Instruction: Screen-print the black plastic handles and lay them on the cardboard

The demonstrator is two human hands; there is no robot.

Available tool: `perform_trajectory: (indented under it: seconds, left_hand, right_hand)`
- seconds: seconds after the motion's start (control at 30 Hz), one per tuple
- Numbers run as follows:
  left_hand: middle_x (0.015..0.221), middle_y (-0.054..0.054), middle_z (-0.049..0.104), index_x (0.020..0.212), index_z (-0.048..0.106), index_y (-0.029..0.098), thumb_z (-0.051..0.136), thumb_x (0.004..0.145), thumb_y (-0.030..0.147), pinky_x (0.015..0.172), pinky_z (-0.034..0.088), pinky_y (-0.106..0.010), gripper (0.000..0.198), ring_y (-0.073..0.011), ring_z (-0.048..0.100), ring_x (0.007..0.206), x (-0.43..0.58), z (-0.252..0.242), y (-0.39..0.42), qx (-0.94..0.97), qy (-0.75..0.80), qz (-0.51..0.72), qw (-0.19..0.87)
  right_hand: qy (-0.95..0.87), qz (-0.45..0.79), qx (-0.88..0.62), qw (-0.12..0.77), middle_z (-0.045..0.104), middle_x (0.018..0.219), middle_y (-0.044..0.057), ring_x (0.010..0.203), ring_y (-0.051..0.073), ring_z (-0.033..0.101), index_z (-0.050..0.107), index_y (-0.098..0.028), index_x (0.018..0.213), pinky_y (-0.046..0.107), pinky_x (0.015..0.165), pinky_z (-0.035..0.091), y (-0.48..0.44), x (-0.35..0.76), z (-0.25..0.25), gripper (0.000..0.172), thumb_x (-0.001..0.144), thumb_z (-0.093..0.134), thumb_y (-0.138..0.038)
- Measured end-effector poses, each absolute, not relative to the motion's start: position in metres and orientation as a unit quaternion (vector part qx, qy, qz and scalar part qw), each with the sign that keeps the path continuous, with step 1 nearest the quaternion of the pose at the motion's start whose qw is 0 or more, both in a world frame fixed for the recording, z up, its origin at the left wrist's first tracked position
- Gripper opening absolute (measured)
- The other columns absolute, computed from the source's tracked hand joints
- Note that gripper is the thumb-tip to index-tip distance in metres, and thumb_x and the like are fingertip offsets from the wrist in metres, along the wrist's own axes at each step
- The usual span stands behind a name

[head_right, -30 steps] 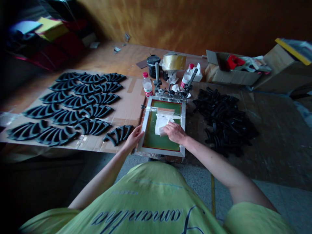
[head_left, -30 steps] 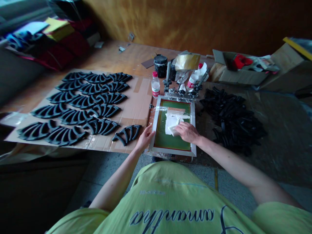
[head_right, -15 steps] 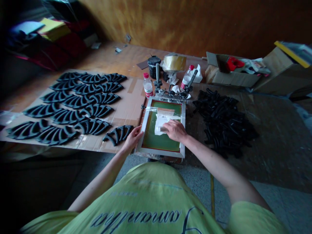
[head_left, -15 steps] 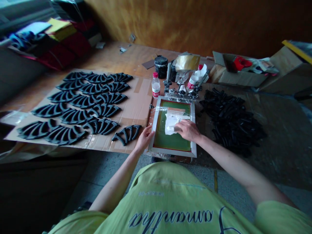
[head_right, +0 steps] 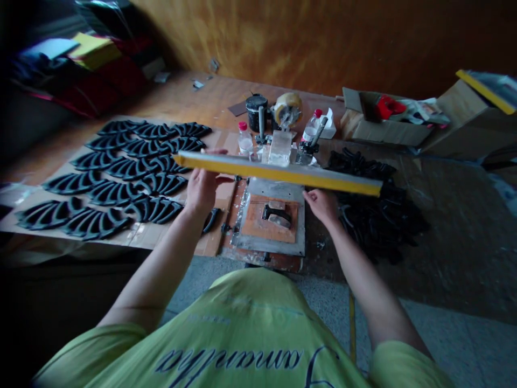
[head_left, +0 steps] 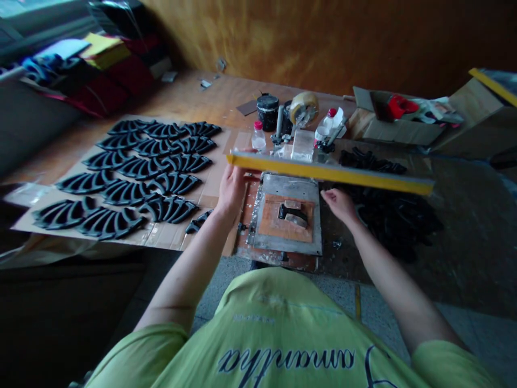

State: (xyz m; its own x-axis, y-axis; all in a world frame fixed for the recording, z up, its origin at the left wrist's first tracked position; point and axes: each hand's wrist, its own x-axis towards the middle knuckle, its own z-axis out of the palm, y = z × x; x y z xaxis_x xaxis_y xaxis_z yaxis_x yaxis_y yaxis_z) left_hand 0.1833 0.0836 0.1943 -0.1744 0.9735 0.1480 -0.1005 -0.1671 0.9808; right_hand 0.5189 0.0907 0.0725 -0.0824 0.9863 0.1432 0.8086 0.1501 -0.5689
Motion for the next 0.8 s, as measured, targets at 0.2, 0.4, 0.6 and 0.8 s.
perform_trajectory:
  seconds: [0.2,0.4,0.6,0.8]
  left_hand:
    - [0.089,-0.006,0.070,0.108,0.054,0.018,0.041,0.095,0.060,0.071,0.053,-0.027,0.046,-0.0144,0.068,0.080,0.199,0.202,0.101,0.438,0.453,0.627,0.458]
    - [0.101,-0.015,0.073,0.100,0.064,0.015,0.068,0.069,0.073,0.059,0.056,-0.030,0.066,-0.0263,0.071,0.087,0.222,0.112,0.000,0.341,0.532,0.327,0.702]
    - [0.097,-0.010,0.073,0.099,0.058,0.016,0.063,0.078,0.066,0.059,0.056,-0.026,0.054,-0.0199,0.072,0.078,0.191,0.069,-0.032,0.210,0.584,0.438,0.650]
    - [0.085,-0.012,0.073,0.093,0.054,0.015,0.047,0.091,0.059,0.051,0.051,-0.024,0.044,-0.0176,0.070,0.058,0.061,0.028,-0.043,0.178,0.807,0.399,0.398]
  right_hand:
    - [-0.781,0.103,-0.610,0.086,0.064,0.095,0.013,0.098,0.026,0.058,0.062,-0.017,0.088,0.036,0.085,0.044,0.053,0.442,0.036,0.022,0.094,0.061,-0.038]
    - [-0.767,0.097,-0.616,0.147,0.064,0.091,0.011,0.094,0.027,0.056,0.059,-0.021,0.092,0.037,0.084,0.044,0.024,0.394,0.074,0.022,0.102,0.046,-0.035]
    - [-0.882,0.153,-0.388,0.221,0.066,0.101,0.007,0.102,0.023,0.056,0.066,-0.023,0.087,0.039,0.092,0.045,0.001,0.392,0.070,0.024,0.100,0.049,-0.035]
    - [-0.704,0.077,-0.686,0.165,0.061,0.091,0.016,0.090,0.034,0.058,0.069,-0.026,0.077,0.053,0.084,0.047,0.058,0.588,0.021,0.037,0.089,0.042,-0.049]
